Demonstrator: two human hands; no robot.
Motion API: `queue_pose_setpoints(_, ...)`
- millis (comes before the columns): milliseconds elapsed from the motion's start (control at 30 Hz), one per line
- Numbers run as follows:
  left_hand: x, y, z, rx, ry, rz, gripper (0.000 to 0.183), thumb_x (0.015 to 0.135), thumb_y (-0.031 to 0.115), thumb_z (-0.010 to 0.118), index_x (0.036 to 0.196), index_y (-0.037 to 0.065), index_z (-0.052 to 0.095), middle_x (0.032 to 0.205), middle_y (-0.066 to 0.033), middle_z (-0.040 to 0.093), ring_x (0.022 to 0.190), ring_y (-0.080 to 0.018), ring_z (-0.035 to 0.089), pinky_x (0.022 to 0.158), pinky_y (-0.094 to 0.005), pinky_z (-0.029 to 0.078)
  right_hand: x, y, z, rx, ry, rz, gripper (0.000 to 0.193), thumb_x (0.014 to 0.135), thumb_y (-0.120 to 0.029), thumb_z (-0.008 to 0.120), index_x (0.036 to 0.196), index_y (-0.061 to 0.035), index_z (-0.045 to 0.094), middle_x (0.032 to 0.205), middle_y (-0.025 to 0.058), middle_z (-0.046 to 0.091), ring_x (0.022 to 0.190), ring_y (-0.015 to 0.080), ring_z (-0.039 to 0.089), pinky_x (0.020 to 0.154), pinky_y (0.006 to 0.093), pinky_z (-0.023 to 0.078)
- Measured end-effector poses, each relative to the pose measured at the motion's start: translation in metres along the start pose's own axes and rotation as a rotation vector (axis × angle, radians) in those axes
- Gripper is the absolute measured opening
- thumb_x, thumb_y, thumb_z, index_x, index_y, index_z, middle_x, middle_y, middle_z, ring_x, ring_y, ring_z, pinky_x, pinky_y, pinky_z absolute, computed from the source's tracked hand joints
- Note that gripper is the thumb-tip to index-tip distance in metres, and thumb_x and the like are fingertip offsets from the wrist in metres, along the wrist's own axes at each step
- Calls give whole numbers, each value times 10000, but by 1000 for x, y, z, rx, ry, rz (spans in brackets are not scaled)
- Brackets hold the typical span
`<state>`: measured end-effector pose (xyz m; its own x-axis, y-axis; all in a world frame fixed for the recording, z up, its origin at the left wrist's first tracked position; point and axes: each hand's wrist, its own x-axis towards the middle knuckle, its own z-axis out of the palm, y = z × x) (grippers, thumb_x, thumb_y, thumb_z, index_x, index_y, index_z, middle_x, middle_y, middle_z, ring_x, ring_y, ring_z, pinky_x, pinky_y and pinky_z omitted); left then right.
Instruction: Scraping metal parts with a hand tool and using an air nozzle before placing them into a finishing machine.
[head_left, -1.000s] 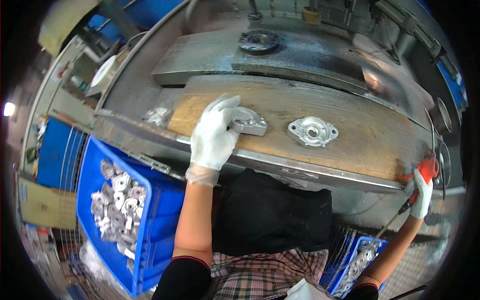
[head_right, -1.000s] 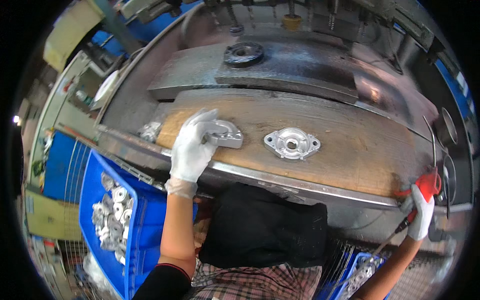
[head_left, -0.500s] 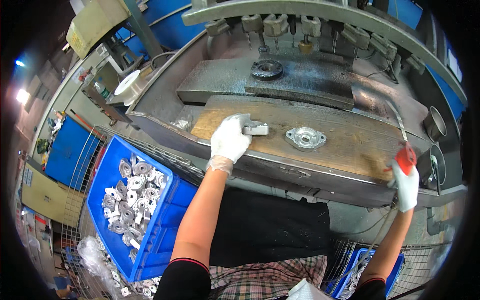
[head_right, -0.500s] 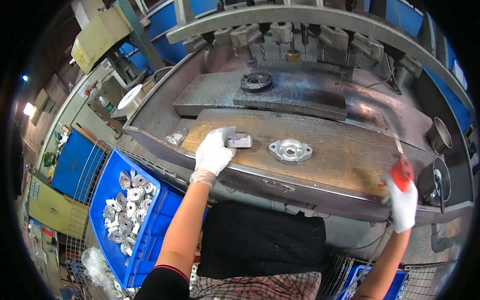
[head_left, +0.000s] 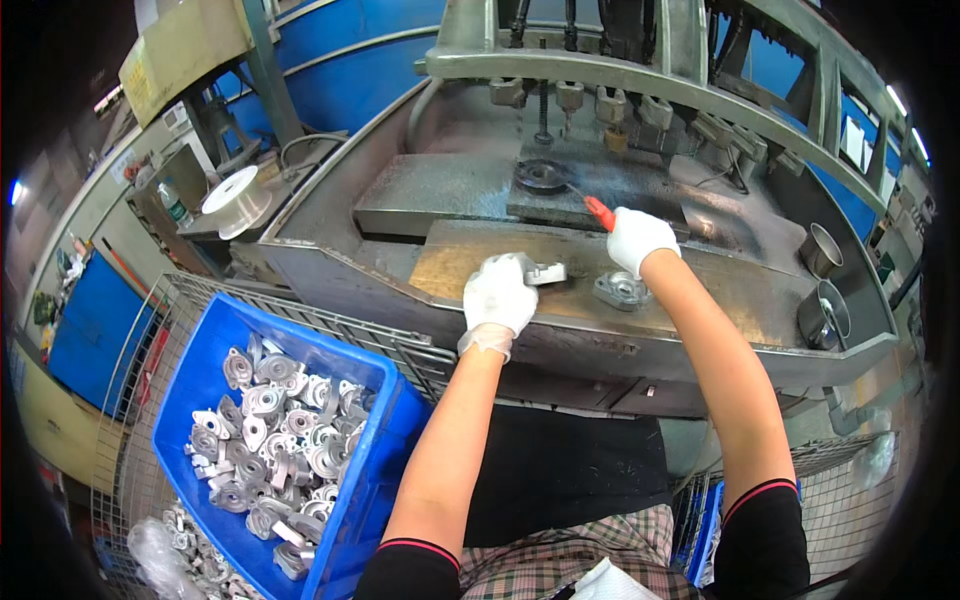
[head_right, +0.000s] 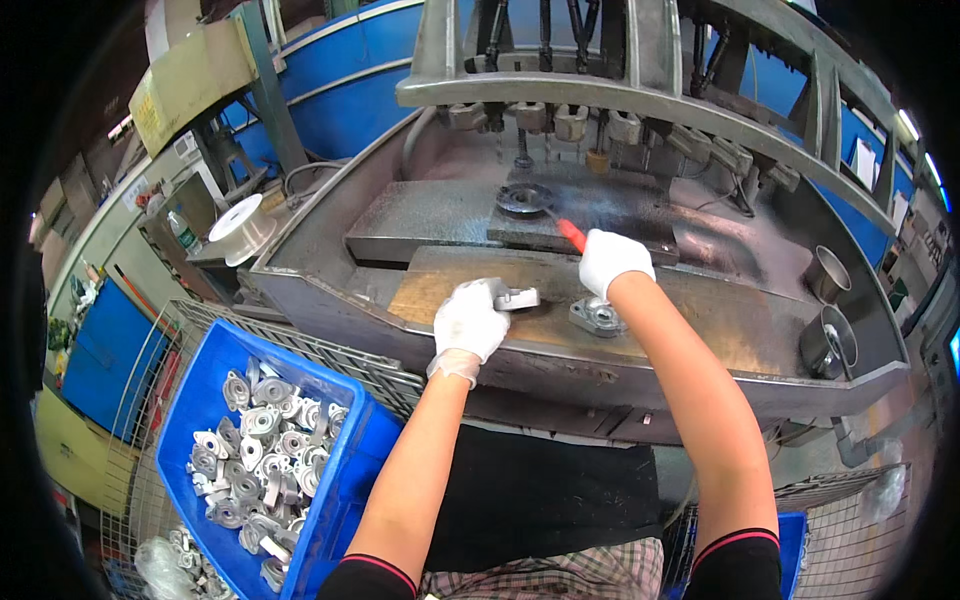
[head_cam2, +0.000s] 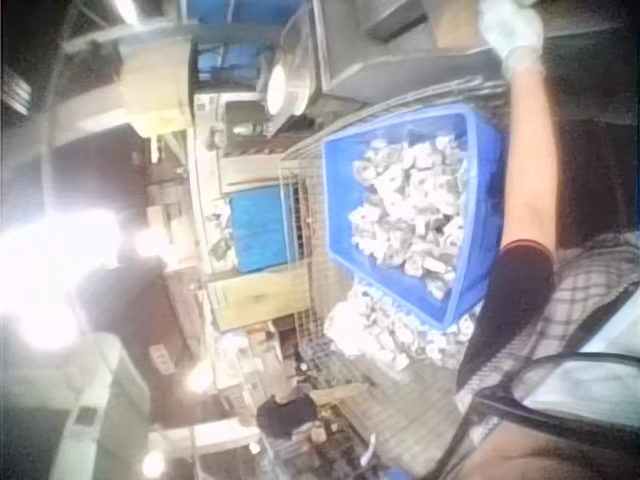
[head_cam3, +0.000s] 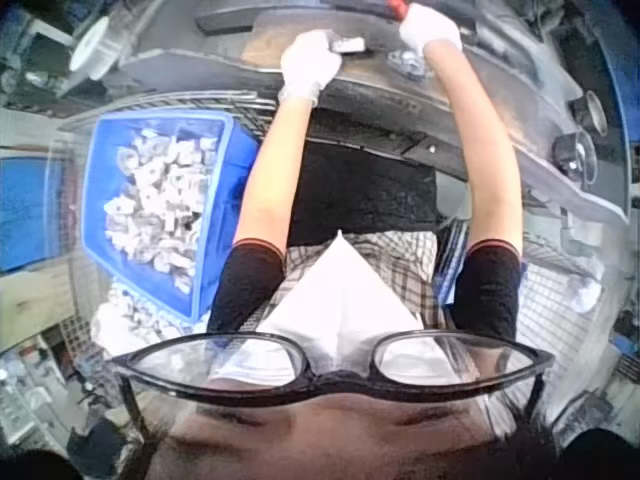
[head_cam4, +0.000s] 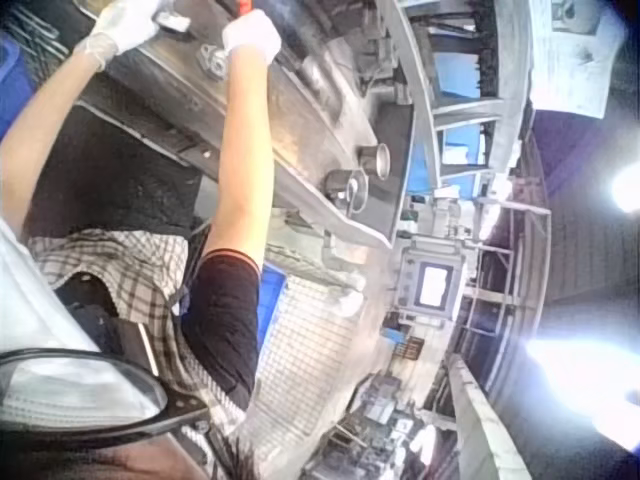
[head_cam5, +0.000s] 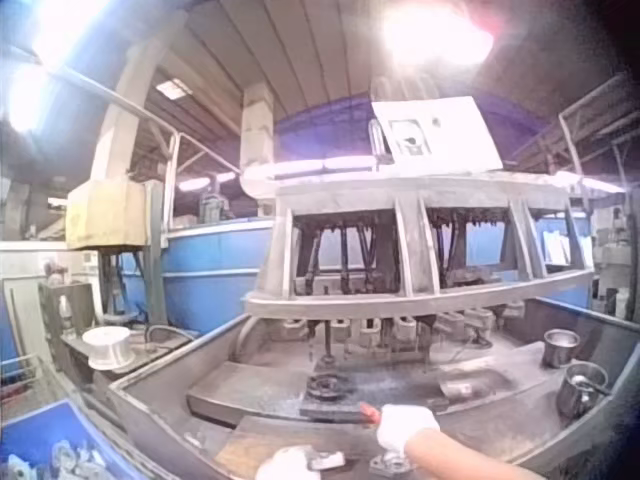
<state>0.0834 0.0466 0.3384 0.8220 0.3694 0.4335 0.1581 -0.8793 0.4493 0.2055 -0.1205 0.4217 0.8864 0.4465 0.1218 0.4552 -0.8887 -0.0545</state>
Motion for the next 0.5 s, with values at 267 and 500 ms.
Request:
queue_pose_setpoints(267, -5, -5, -3, 9, 48, 38, 172, 781, 145, 558, 892, 148, 690, 935, -74, 678, 979, -265, 623, 832, -394, 493, 16, -37, 15, 15, -73, -71, 299, 857, -197, 480, 1046, -35, 646, 1054, 215, 668, 990, 361, 652, 855, 433, 509)
queue_pose_setpoints(500, 2, 1, -1, -9, -14, 64, 183, 775, 178, 572, 916, 142, 682, 981, -82, 672, 1031, -269, 606, 862, -402, 490, 46, -32, 3, -3, -51, 23, 318, 867, -204, 482, 1065, -33, 663, 1047, 210, 671, 990, 340, 659, 857, 424, 507)
